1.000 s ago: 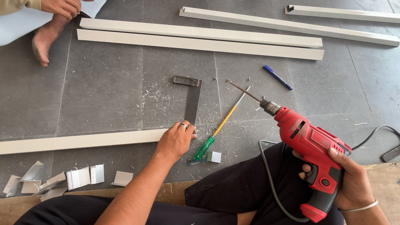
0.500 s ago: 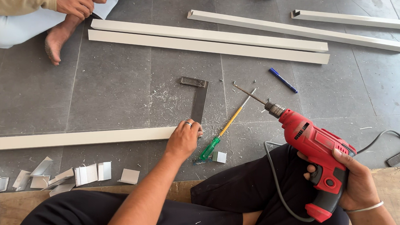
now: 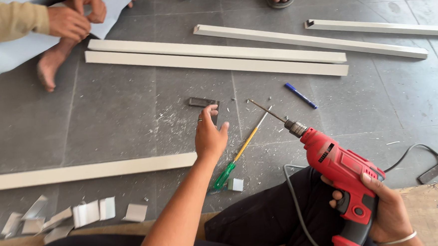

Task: The person sits on the floor and uses a power drill to attach small metal brackets to white plastic moldings. They also use a screwdriver to tighten screws and a square ruler to check alignment. Another person is visible nearby, also working with moldings.

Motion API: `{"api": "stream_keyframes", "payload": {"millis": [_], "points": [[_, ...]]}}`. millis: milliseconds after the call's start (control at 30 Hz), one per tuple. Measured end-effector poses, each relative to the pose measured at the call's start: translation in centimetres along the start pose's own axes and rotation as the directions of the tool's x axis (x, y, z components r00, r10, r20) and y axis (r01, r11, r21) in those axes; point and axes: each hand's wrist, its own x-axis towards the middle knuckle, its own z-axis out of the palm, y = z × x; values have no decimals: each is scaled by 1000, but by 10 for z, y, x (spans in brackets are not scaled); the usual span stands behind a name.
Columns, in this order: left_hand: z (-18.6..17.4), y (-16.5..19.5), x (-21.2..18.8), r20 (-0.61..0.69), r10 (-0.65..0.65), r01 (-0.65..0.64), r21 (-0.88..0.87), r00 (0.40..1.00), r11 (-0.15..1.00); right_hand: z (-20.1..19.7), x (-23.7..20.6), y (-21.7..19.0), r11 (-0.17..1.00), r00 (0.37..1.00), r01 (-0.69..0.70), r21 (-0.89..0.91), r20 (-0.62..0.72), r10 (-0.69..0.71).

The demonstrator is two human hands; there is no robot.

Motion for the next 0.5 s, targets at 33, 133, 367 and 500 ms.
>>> {"api": "stream_keyframes", "payload": {"millis": [33, 133, 367, 500], "points": [[9, 4, 10, -22, 5, -4, 11, 1000, 1000, -3, 1, 1, 1000, 1000, 7, 12, -11, -7], [39, 3, 40, 2, 27, -27, 103, 1000, 994, -15, 5, 2, 984, 978, 80, 156, 177, -107], [99, -15, 112, 102, 60, -100, 454, 993, 885, -34, 27, 5, 925, 945, 106, 365, 252, -208], [108, -18, 138, 188, 19, -111, 494, 982, 862, -37, 38, 4, 941, 957, 47, 335, 254, -138]]}}
